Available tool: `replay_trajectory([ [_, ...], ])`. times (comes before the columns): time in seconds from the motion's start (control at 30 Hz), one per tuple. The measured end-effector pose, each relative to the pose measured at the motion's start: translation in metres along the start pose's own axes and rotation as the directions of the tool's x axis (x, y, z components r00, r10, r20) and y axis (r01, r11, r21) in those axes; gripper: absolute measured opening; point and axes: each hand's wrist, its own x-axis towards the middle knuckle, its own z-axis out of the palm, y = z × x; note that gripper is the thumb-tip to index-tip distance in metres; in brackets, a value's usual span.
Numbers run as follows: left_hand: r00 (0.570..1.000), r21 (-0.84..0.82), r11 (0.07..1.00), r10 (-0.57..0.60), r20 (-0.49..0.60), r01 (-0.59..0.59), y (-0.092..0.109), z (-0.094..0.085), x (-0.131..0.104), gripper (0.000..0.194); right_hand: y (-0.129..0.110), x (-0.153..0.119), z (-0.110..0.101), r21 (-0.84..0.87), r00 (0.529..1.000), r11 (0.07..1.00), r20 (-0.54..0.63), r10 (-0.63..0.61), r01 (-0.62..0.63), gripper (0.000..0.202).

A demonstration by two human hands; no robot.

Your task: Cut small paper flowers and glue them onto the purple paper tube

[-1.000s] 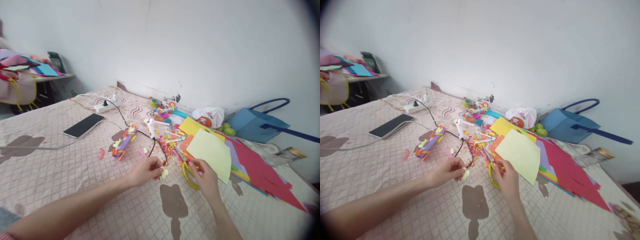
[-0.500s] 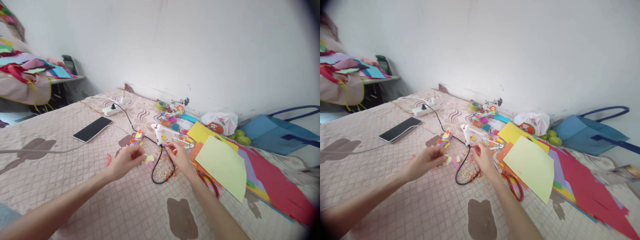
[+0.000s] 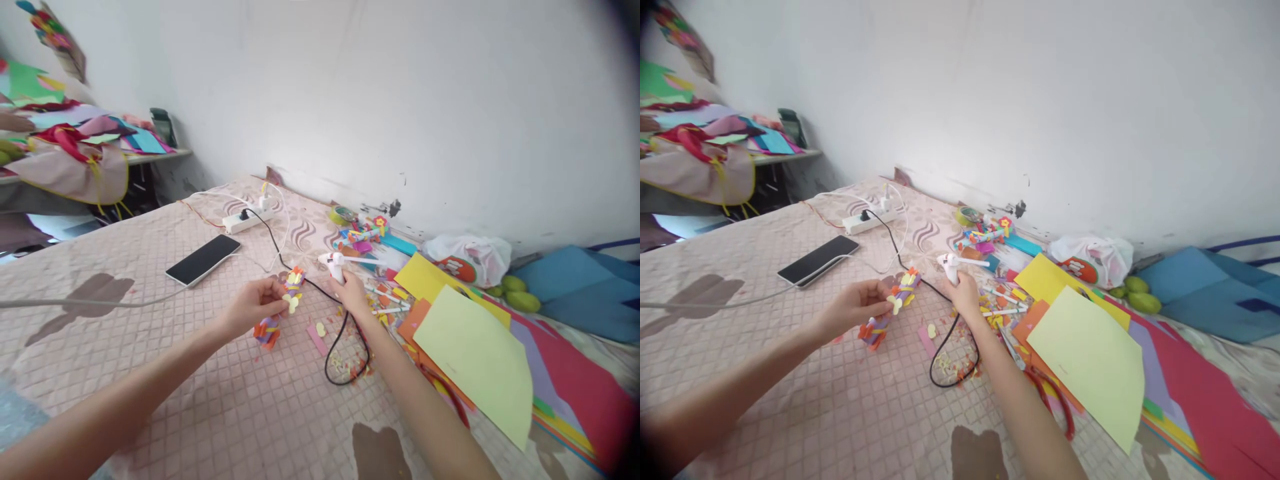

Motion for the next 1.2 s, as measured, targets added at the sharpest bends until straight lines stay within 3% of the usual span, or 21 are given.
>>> replay_trajectory([
  [0.17, 1.000, -0.013, 1.000, -0.016, -0.008, 0.016, 0.002, -0.004, 0.002, 0.019, -0.009, -0.002, -0.014, 0.175, 0.994, 0.984, -0.089, 0.060, -0.044, 0.024],
  [0.37, 0.999, 0.009, 0.999, -0.030, -0.043, 0.031, 0.007, -0.005, 0.003, 0.015, -0.024, -0.019, -0.036, 0.405, 0.987, 0.904, -0.022, 0.159, -0.137, 0.030],
  [0.5, 0.996, 0.028, 1.000, -0.010, -0.091, 0.013, 0.009, -0.007, 0.003, 0.014, -0.031, -0.033, -0.050, 0.510, 0.989, 0.848, 0.073, 0.126, -0.146, 0.027],
  [0.7, 0.991, 0.002, 0.999, 0.035, -0.131, -0.035, 0.010, -0.007, 0.006, 0.013, -0.032, -0.054, -0.059, 0.461, 0.978, 0.864, 0.140, 0.153, -0.202, 0.029],
  [0.97, 0.985, 0.012, 0.996, 0.086, -0.147, -0.085, 0.008, -0.022, 0.007, 0.029, -0.047, -0.074, -0.071, 0.322, 0.970, 0.923, 0.191, 0.154, -0.210, 0.031],
  [1.2, 0.983, 0.073, 0.993, 0.104, -0.151, -0.094, 0.002, -0.032, 0.006, 0.030, -0.060, -0.085, -0.074, 0.187, 0.955, 0.975, 0.291, 0.059, -0.117, 0.032],
])
